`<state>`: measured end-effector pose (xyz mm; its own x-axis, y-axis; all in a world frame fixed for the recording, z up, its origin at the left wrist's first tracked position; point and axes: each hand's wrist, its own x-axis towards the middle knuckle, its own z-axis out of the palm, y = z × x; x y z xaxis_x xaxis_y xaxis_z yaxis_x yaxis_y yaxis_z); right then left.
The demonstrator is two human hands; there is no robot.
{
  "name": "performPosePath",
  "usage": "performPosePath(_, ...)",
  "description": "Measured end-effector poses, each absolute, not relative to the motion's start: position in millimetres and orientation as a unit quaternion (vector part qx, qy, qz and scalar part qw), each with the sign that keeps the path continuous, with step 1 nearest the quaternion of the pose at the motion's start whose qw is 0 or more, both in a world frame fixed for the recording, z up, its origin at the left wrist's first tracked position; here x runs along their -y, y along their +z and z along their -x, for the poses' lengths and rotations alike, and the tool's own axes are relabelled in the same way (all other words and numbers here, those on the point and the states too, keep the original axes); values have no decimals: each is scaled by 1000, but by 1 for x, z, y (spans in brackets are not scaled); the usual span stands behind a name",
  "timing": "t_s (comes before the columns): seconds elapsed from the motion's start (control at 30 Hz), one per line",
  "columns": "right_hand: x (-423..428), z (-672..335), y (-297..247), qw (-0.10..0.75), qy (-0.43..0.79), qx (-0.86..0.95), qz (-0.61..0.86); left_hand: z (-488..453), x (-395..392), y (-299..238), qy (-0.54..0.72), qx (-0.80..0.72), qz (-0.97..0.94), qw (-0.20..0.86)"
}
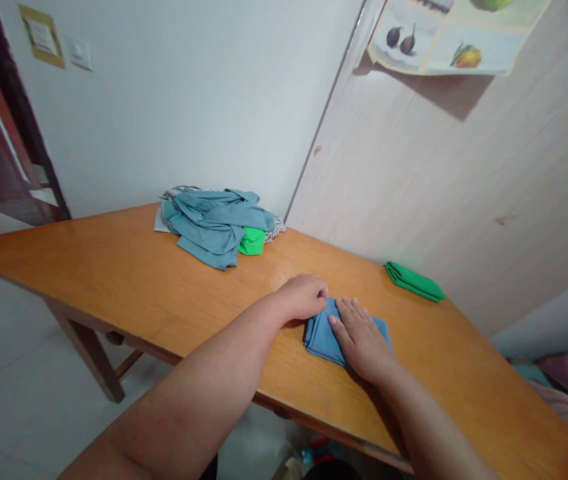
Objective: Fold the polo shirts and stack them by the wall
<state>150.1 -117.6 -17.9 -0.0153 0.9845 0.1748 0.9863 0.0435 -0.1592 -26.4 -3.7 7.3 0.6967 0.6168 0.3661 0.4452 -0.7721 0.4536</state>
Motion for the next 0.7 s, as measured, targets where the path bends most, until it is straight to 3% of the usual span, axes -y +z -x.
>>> performPosePath(0.33,115,-152,-15,144,19,712,687,26,7,10,255,-296,-908,150)
performPosePath(0.57,144,-170,6,377,4,634,675,26,14,15,333,-276,-894,120)
performPosePath(0.7,174,-192,9,435,1,571,696,25,23,18,344,-237,-901,112)
